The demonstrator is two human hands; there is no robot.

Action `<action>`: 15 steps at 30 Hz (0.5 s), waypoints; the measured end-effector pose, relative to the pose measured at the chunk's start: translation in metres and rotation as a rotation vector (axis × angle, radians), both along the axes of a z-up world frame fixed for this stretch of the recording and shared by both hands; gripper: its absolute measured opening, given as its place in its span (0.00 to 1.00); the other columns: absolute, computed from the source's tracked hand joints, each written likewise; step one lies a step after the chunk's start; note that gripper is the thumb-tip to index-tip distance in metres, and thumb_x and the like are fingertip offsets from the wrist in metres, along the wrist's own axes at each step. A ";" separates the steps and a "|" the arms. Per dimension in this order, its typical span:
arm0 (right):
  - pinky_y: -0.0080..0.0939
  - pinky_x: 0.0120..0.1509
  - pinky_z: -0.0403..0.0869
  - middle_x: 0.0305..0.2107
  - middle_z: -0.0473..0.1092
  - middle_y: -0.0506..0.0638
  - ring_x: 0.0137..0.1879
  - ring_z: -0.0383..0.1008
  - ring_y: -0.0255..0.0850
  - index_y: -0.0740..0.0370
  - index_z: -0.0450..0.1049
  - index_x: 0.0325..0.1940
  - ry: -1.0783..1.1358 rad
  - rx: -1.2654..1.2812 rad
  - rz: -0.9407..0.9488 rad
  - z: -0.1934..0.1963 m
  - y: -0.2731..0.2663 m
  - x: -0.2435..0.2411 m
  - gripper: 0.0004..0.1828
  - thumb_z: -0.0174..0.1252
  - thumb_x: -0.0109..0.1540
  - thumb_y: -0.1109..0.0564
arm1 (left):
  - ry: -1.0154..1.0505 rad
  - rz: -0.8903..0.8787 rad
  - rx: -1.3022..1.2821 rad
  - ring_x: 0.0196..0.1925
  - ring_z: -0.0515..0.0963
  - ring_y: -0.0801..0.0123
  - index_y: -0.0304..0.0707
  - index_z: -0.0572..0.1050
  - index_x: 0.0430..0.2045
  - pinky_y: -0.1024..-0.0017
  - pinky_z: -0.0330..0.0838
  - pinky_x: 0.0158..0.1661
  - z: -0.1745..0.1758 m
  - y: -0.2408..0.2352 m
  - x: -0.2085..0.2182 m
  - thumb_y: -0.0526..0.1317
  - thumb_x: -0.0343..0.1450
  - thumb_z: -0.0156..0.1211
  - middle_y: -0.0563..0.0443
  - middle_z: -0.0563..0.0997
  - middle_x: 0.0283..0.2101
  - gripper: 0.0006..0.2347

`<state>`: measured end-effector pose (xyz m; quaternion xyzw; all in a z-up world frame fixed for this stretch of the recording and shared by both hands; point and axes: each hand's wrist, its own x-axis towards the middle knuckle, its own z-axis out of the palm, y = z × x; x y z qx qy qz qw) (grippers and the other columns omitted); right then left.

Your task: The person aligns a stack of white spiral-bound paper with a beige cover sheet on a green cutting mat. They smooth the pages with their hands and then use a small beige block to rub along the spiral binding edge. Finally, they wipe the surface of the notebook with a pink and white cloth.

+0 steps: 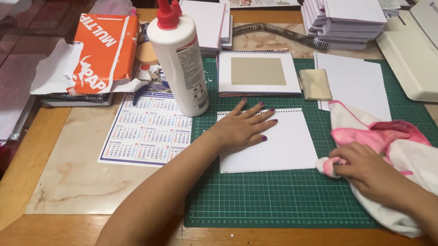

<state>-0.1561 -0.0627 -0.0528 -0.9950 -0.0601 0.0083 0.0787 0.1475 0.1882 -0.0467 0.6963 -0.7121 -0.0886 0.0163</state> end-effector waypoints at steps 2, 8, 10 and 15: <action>0.51 0.61 0.68 0.52 0.72 0.42 0.61 0.68 0.44 0.50 0.81 0.41 0.041 0.026 -0.070 0.008 -0.001 -0.007 0.11 0.53 0.61 0.56 | -0.004 -0.004 -0.018 0.81 0.35 0.55 0.56 0.44 0.75 0.45 0.20 0.72 -0.002 0.000 0.002 0.58 0.77 0.20 0.56 0.41 0.79 0.28; 0.42 0.56 0.70 0.47 0.74 0.44 0.53 0.74 0.41 0.53 0.80 0.40 -0.104 0.197 -0.056 0.061 0.021 -0.012 0.12 0.50 0.64 0.53 | -0.031 0.004 -0.077 0.81 0.38 0.55 0.56 0.46 0.75 0.44 0.23 0.72 -0.016 -0.004 0.004 0.57 0.78 0.22 0.57 0.44 0.79 0.27; 0.43 0.56 0.69 0.47 0.72 0.48 0.52 0.73 0.45 0.56 0.75 0.40 -0.211 0.166 0.060 0.073 0.050 0.009 0.11 0.47 0.66 0.54 | -0.051 0.007 -0.133 0.80 0.41 0.54 0.55 0.49 0.74 0.43 0.25 0.72 -0.020 -0.003 0.004 0.57 0.78 0.24 0.58 0.47 0.79 0.26; 0.56 0.50 0.69 0.47 0.68 0.51 0.49 0.70 0.52 0.51 0.73 0.43 -0.273 -0.119 0.431 0.037 0.125 0.088 0.07 0.49 0.65 0.55 | -0.058 0.079 -0.048 0.82 0.40 0.61 0.60 0.50 0.75 0.50 0.24 0.76 -0.008 0.002 -0.004 0.59 0.80 0.21 0.61 0.47 0.80 0.26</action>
